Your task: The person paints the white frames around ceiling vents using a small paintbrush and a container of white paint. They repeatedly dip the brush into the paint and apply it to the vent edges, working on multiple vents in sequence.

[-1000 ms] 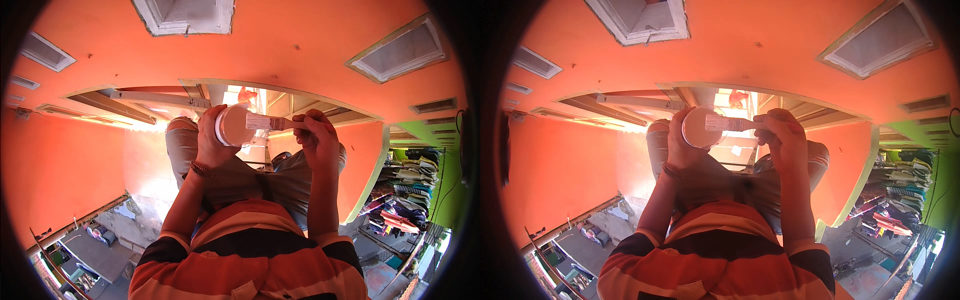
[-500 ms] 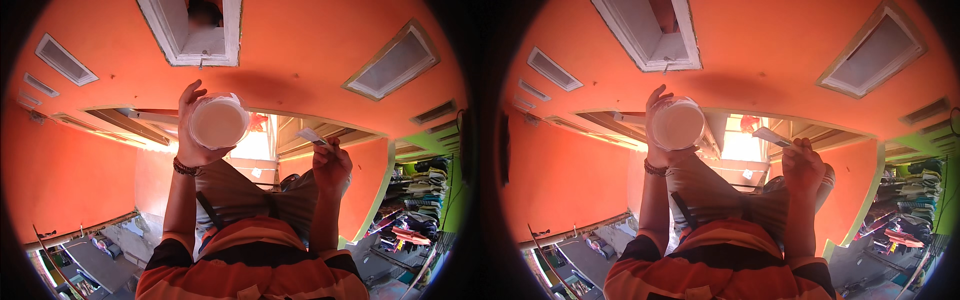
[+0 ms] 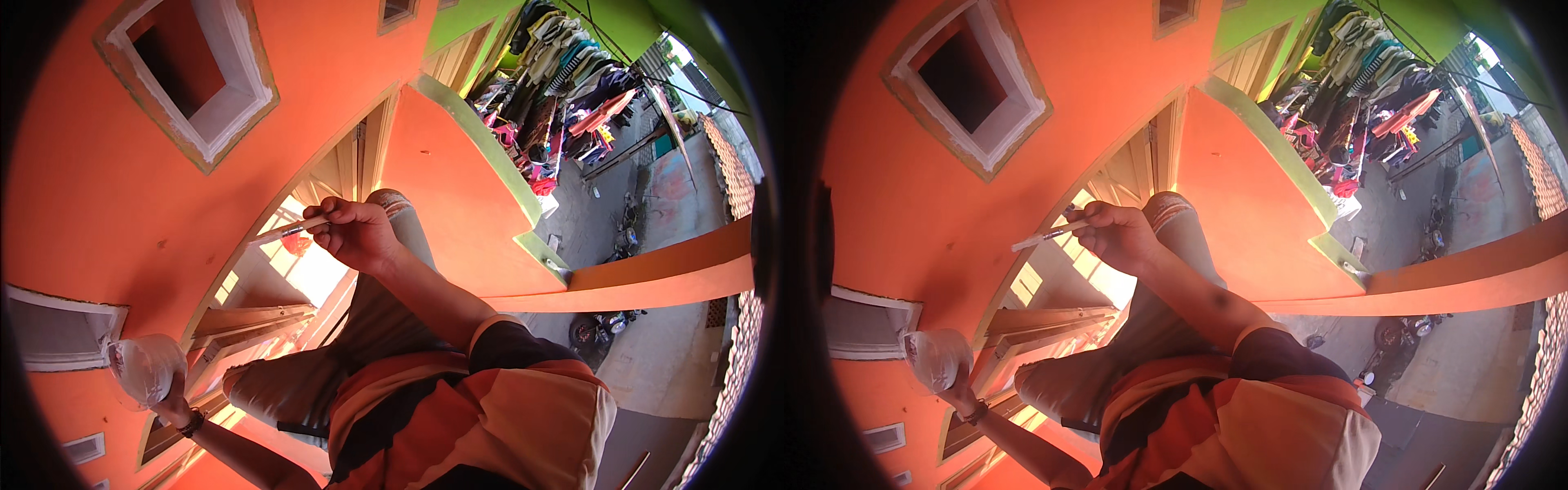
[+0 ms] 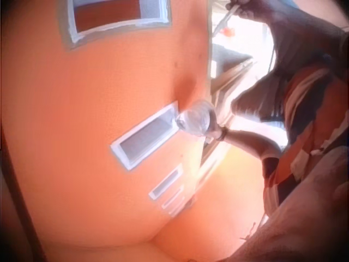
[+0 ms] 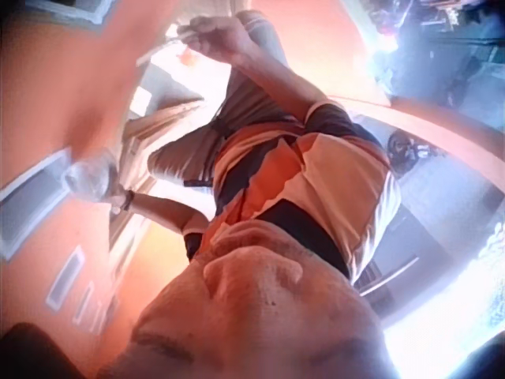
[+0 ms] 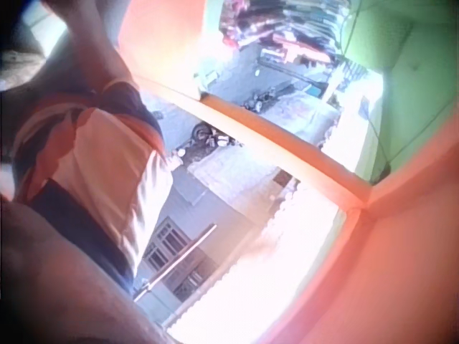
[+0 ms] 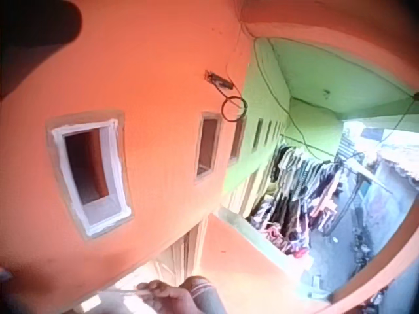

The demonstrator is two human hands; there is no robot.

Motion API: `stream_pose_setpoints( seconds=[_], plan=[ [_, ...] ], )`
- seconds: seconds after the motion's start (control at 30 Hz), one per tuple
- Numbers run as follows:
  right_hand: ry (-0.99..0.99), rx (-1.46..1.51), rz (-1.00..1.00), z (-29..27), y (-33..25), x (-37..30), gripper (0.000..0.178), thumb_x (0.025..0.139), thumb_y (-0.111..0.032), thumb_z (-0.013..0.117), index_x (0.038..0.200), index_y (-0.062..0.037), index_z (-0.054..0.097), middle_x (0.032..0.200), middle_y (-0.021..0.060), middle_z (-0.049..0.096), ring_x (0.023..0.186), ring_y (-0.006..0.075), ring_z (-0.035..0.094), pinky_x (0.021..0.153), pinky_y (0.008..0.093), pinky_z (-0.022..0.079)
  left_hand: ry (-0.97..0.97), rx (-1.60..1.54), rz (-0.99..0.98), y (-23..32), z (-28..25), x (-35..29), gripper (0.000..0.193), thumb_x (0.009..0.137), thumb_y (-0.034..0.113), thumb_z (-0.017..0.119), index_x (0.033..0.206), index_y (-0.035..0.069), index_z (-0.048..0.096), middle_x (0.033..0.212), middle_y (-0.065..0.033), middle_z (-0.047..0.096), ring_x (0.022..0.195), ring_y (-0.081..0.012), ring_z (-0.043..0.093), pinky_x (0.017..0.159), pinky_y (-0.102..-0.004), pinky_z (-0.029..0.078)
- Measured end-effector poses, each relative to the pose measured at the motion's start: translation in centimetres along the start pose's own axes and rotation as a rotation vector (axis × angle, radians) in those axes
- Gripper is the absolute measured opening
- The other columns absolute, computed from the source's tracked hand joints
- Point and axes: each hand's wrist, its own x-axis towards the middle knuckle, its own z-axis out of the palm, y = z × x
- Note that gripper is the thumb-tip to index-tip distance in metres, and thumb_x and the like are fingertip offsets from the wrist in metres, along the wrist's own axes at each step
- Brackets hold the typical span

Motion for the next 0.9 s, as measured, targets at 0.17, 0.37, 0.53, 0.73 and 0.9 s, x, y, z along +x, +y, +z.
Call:
stream_pose_setpoints(
  seconds=[0.17,0.37,0.53,0.73,0.9],
  plan=[
    [-0.033,0.003,-0.061,-0.8,-1.2,-0.6,0.01,0.084,-0.002,0.057,0.09,-0.0036,0.064,0.11,0.0154,0.063,0.093,0.0238,0.063,0.085,0.0316,0.053,0.08,-0.027,-0.107,1.7,0.8,-0.2,0.108,0.051,0.009,0.077,0.149,0.007,0.031,0.142,-0.0133,0.046,0.13,-0.0315,0.045,0.111,-0.052,0.038],
    [0.008,-0.002,-0.137,-0.4,-2.5,0.5,0.009,0.086,-0.003,0.059,0.094,-0.003,0.061,0.112,0.0177,0.062,0.093,0.0265,0.063,0.083,0.0305,0.053,0.049,-0.161,-0.094,1.3,0.5,-0.6,0.101,0.054,0.002,0.079,0.145,0.001,0.034,0.137,-0.0144,0.048,0.124,-0.031,0.049,0.106,-0.0491,0.041],
    [-0.031,-0.234,-0.359,2.3,-4.8,1.9,0.011,0.088,-0.003,0.056,0.098,-0.0009,0.059,0.119,0.0202,0.059,0.105,0.0319,0.064,0.093,0.0354,0.055,0.098,-0.147,-0.251,3.2,1.2,-0.6,0.104,0.048,0.005,0.075,0.144,0.004,0.035,0.133,-0.0104,0.05,0.122,-0.0292,0.05,0.105,-0.0475,0.042],
    [-0.08,-0.526,-0.652,5.4,-5.7,3.0,0.015,0.088,0.001,0.055,0.102,0.0051,0.06,0.115,0.0185,0.062,0.099,0.0298,0.067,0.092,0.0407,0.053,0.114,-0.197,-0.234,5.6,3.2,0.2,0.109,0.046,0.012,0.075,0.146,0.005,0.033,0.132,-0.0097,0.05,0.122,-0.0292,0.05,0.106,-0.0469,0.041],
    [-0.073,-0.66,-0.796,7.0,-5.3,4.2,0.011,0.088,0.001,0.064,0.098,0.003,0.063,0.115,0.017,0.062,0.096,0.0272,0.068,0.089,0.0395,0.054,0.098,-0.209,-0.196,7.5,4.5,1.0,0.118,0.042,0.016,0.076,0.15,0.007,0.028,0.134,-0.009,0.048,0.122,-0.0286,0.049,0.108,-0.0456,0.039]
  ],
)
